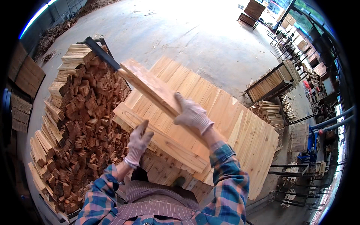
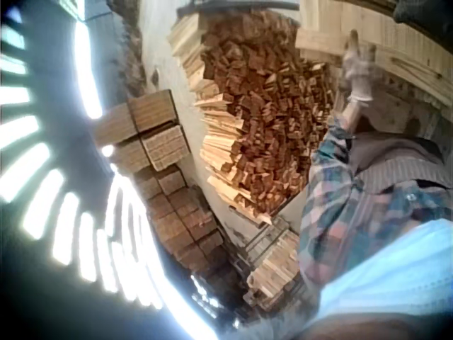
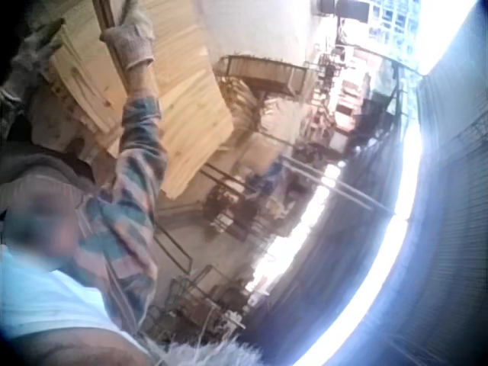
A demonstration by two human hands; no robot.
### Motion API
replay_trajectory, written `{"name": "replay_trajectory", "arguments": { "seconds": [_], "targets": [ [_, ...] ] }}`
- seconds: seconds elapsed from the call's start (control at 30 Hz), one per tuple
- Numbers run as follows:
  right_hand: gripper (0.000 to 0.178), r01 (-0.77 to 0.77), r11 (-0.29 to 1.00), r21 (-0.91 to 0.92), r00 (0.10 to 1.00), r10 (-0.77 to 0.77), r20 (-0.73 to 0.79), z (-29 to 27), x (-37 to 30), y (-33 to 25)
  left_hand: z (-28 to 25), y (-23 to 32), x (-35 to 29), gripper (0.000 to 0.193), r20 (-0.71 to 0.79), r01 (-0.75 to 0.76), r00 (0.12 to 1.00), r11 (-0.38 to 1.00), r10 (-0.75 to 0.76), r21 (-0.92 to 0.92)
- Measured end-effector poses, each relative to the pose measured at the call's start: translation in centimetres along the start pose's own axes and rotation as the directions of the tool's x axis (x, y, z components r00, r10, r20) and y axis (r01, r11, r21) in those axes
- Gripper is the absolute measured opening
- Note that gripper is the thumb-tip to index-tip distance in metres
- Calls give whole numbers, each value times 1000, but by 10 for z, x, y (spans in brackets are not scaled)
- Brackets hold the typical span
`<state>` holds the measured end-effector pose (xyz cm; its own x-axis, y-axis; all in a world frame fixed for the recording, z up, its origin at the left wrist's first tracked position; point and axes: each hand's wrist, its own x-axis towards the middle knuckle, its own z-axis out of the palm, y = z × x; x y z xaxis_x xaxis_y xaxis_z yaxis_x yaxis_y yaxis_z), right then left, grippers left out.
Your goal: The person repeatedly picks up wooden planks from a large pile and places them onto a wooden pallet. The person arranges the planks side-by-side to form a neat stack on the pallet, repeating this process throughout the video.
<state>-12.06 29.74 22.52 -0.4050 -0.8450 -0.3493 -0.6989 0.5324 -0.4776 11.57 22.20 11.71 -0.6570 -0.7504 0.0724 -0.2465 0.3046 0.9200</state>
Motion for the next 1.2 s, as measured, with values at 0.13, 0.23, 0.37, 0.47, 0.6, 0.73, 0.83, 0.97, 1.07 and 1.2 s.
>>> {"name": "replay_trajectory", "arguments": {
  "seconds": [0.13,0.23,0.37,0.47,0.6,0.73,0.83,0.97,1.07,1.2],
  "targets": [
    [107,-176,916,-359,983,144,-115,32,52,109,27,-59,99,72,82,-155,988,779,132,607],
    [107,-279,879,-388,957,221,-187,48,82,135,53,-73,117,70,246,-267,963,461,108,846],
    [106,-229,884,-408,973,196,-121,53,111,130,46,-62,117,68,260,-270,961,499,91,824],
    [104,-191,899,-395,981,185,-53,22,121,118,40,-58,117,70,262,-260,963,501,68,825],
    [92,-136,851,-507,990,100,-97,-29,173,129,42,-53,123,72,295,-273,955,499,36,823],
    [90,-96,898,-429,994,63,-92,-37,211,150,46,-54,125,72,312,-260,950,493,-23,830],
    [91,-95,904,-416,992,52,-113,-36,226,153,45,-57,126,74,290,-251,957,472,-12,845],
    [91,-116,912,-393,988,64,-142,-33,227,148,41,-55,126,75,302,-248,953,482,-36,840],
    [90,-135,914,-382,988,96,-119,-39,222,141,43,-56,123,75,294,-253,956,478,-13,841],
    [80,-100,938,-332,972,21,-234,-37,217,155,50,-52,127,73,289,-249,957,470,-14,847]
  ]
}}
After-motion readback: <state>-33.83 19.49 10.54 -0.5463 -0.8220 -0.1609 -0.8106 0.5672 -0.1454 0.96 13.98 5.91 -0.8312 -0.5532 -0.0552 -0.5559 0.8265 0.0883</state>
